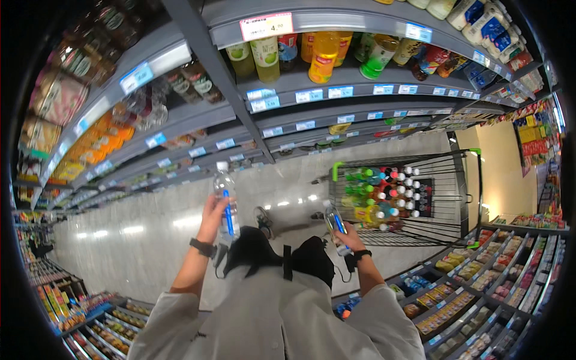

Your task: Picking various bottled beverages from supermarket shelves and placing them into a shopping cart.

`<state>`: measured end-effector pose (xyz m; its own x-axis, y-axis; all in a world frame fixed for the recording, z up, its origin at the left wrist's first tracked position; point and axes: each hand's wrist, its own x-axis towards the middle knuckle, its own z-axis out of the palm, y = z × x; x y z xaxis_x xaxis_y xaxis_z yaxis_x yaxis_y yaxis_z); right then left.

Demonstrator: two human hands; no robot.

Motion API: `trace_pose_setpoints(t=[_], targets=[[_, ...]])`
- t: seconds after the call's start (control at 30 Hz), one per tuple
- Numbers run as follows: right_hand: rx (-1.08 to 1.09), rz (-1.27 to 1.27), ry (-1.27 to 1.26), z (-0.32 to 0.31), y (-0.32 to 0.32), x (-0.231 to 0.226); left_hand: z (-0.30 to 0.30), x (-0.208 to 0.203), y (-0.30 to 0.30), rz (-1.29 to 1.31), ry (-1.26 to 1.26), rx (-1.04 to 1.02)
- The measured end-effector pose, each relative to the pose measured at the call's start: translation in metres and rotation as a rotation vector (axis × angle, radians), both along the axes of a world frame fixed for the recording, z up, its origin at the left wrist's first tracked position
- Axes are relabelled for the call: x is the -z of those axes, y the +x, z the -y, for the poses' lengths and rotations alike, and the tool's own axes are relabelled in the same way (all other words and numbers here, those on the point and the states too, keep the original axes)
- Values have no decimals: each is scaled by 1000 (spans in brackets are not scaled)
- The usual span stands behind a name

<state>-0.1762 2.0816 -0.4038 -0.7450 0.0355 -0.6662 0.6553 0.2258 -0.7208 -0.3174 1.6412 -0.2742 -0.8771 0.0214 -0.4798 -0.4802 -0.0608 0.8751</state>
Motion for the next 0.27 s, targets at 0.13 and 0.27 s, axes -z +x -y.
trace_pose_setpoints(t=[0.13, 0.27], targets=[[165, 121, -216, -10, 7, 46, 15, 54, -38, -177, -156, 146], [85, -28, -13, -21, 26, 134, 26, 130, -70, -504, -527, 197]])
